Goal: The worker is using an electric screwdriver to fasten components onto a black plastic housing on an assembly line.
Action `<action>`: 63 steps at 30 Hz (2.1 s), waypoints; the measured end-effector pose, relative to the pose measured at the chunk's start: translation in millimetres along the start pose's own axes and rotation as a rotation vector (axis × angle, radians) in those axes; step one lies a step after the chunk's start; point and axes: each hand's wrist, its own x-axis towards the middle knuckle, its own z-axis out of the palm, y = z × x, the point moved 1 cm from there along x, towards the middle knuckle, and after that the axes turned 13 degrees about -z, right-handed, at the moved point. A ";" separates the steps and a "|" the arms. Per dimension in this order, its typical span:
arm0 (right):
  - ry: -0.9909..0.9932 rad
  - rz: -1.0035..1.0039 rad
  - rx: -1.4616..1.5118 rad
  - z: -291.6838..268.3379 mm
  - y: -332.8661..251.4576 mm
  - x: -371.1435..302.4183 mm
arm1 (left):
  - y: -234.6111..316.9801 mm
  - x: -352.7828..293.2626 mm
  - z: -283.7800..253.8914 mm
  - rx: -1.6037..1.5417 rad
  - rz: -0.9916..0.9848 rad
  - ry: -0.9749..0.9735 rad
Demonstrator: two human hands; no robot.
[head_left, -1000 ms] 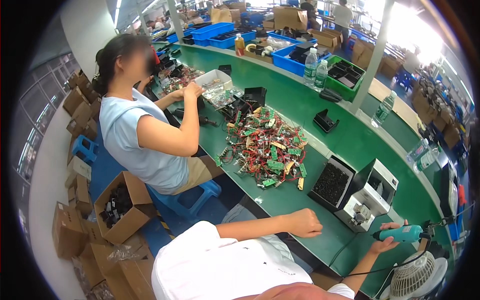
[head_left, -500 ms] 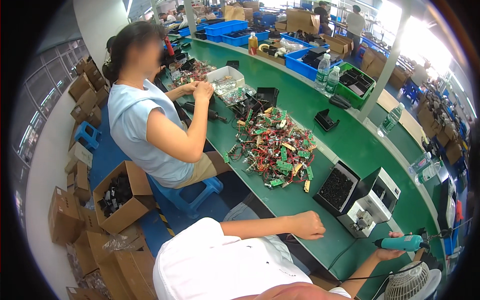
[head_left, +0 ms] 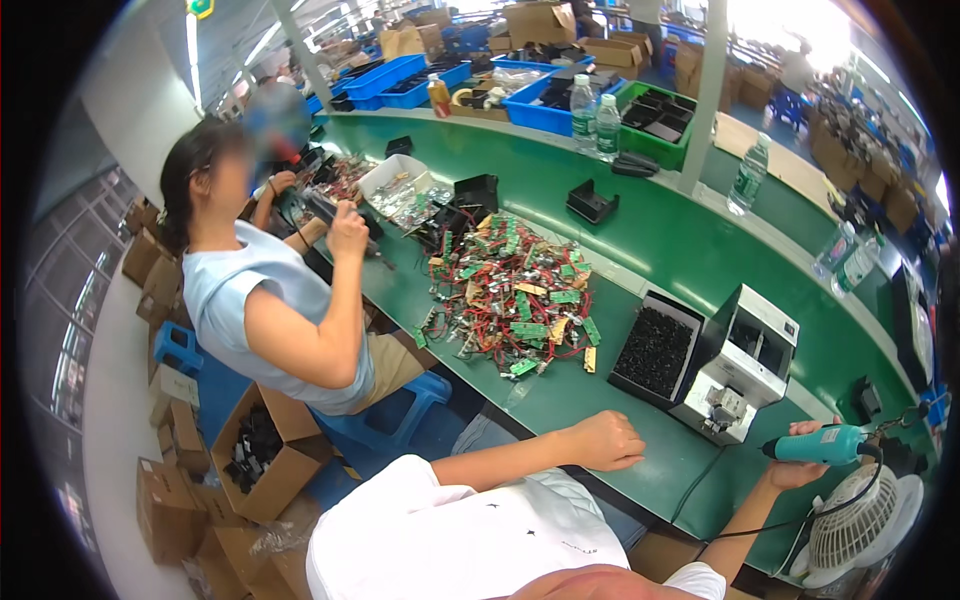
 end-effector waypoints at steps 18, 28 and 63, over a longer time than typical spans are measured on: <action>0.139 0.122 0.020 20.6 -15.0 6.3 | 3.9 0.4 1.5 0.101 0.017 -0.115; -0.160 0.090 -1.143 -62.0 80.8 59.7 | 13.9 11.9 1.3 0.182 0.020 -0.134; -0.251 0.365 -0.398 30.4 -202.5 -70.7 | 118.6 64.2 -14.6 -0.954 0.119 -0.277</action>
